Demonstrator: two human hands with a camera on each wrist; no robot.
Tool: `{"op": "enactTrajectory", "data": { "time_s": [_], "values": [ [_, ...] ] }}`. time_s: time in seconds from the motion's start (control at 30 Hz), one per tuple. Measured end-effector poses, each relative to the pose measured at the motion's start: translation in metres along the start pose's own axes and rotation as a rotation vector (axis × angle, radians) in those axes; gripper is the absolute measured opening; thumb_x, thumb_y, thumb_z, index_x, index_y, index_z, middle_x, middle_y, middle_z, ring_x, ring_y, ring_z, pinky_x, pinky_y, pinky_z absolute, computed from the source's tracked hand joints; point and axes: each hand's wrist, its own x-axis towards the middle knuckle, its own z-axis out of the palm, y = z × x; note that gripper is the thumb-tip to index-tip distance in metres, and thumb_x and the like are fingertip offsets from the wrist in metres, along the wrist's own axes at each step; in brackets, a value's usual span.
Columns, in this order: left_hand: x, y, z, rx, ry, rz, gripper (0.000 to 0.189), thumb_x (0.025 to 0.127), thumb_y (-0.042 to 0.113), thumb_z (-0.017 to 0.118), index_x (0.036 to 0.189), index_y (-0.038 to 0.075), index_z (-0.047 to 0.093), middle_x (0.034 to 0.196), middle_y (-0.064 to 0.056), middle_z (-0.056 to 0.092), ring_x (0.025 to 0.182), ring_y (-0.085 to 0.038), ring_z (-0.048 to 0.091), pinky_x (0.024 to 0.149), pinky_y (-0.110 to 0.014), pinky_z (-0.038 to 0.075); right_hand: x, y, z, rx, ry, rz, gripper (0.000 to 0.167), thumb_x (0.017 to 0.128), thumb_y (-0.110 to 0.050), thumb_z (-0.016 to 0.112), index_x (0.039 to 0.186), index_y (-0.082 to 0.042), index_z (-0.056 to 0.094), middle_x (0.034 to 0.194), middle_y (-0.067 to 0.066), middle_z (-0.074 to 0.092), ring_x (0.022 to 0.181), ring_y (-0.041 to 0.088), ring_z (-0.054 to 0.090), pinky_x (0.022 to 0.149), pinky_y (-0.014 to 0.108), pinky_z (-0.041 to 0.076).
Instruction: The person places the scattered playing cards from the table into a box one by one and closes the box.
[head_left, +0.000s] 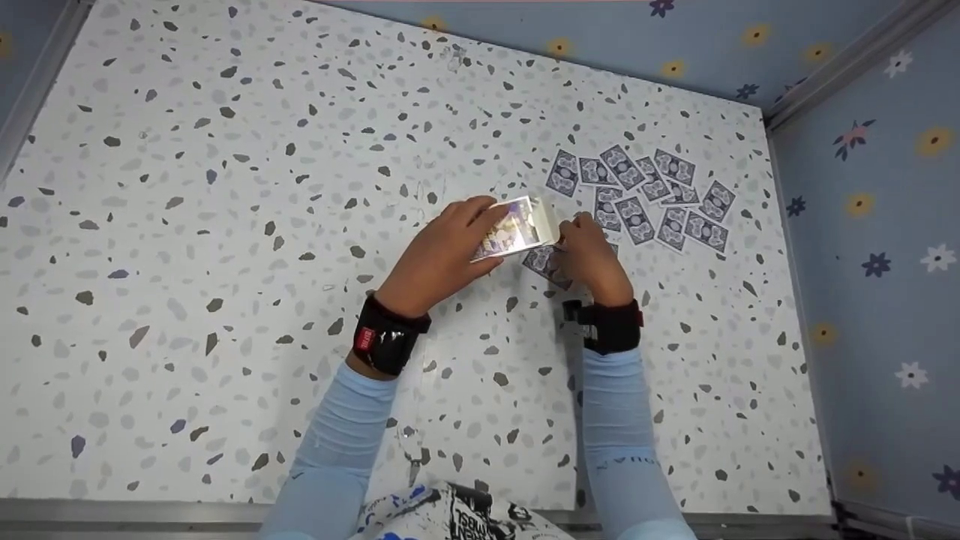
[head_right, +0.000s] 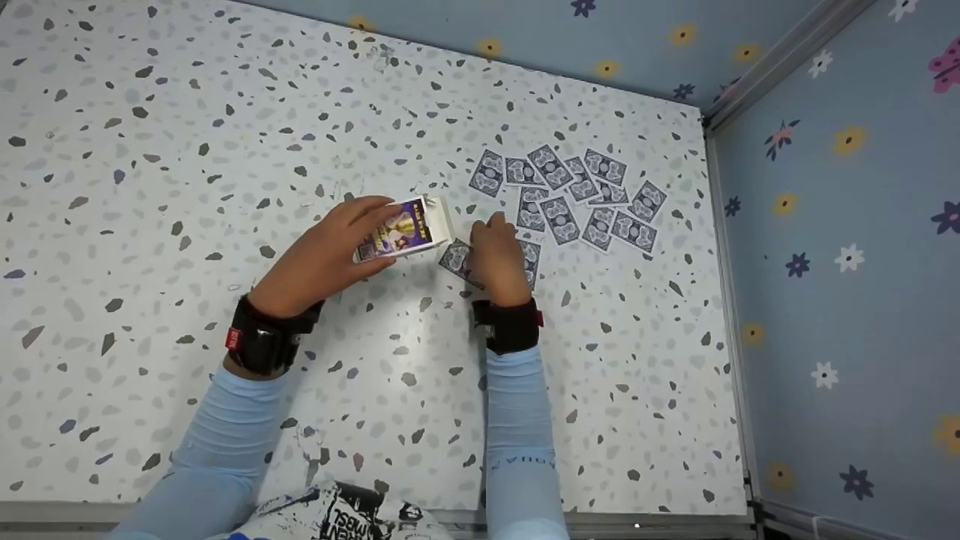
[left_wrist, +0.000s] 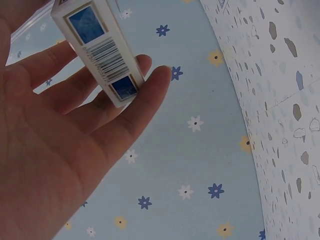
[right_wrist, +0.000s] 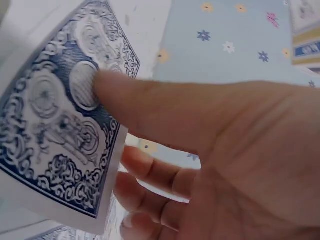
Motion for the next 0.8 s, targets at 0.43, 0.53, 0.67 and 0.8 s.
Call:
{"op": "enactTrajectory", "data": {
  "time_s": [0.43,0.53,0.67,0.8],
  "values": [
    [0.000,0.000,0.002,-0.007,0.006,0.009,0.057,0.085,0.023,0.068,0.136,0.010,0.046,0.131,-0.010,0.050,0.119,-0.025,0.049,0.097,-0.035,0.046,-0.017,-0.004,-0.029,0.219,0.168,-0.007,0.059,0.088,0.009,0.050,0.143,-0.002,0.031,0.131,0.023,0.049,0.099,0.034,0.052,0.089,0.042,0.042],
    [0.000,-0.001,0.002,-0.014,0.008,0.012,0.057,0.084,0.023,0.069,0.135,0.009,0.047,0.131,-0.010,0.050,0.119,-0.025,0.049,0.098,-0.035,0.046,-0.023,-0.008,-0.034,0.238,0.315,-0.045,0.051,0.088,0.008,0.052,0.137,0.001,0.041,0.118,0.021,0.055,0.085,0.029,0.049,0.079,0.038,0.041],
    [0.000,-0.001,0.001,-0.016,-0.001,0.007,0.058,0.084,0.023,0.069,0.135,0.010,0.046,0.131,-0.009,0.050,0.120,-0.024,0.049,0.098,-0.035,0.045,-0.032,-0.016,-0.042,0.294,0.541,-0.066,0.040,0.090,0.002,0.054,0.130,0.001,0.050,0.098,0.016,0.056,0.077,0.019,0.047,0.067,0.026,0.041],
    [0.000,-0.001,0.000,-0.013,-0.009,0.004,0.059,0.084,0.024,0.069,0.136,0.010,0.046,0.132,-0.010,0.050,0.120,-0.025,0.049,0.099,-0.036,0.045,-0.041,-0.024,-0.048,0.411,0.728,-0.081,0.036,0.091,-0.002,0.055,0.127,0.001,0.051,0.099,0.013,0.056,0.075,0.010,0.050,0.059,0.017,0.046]
  ]
}}
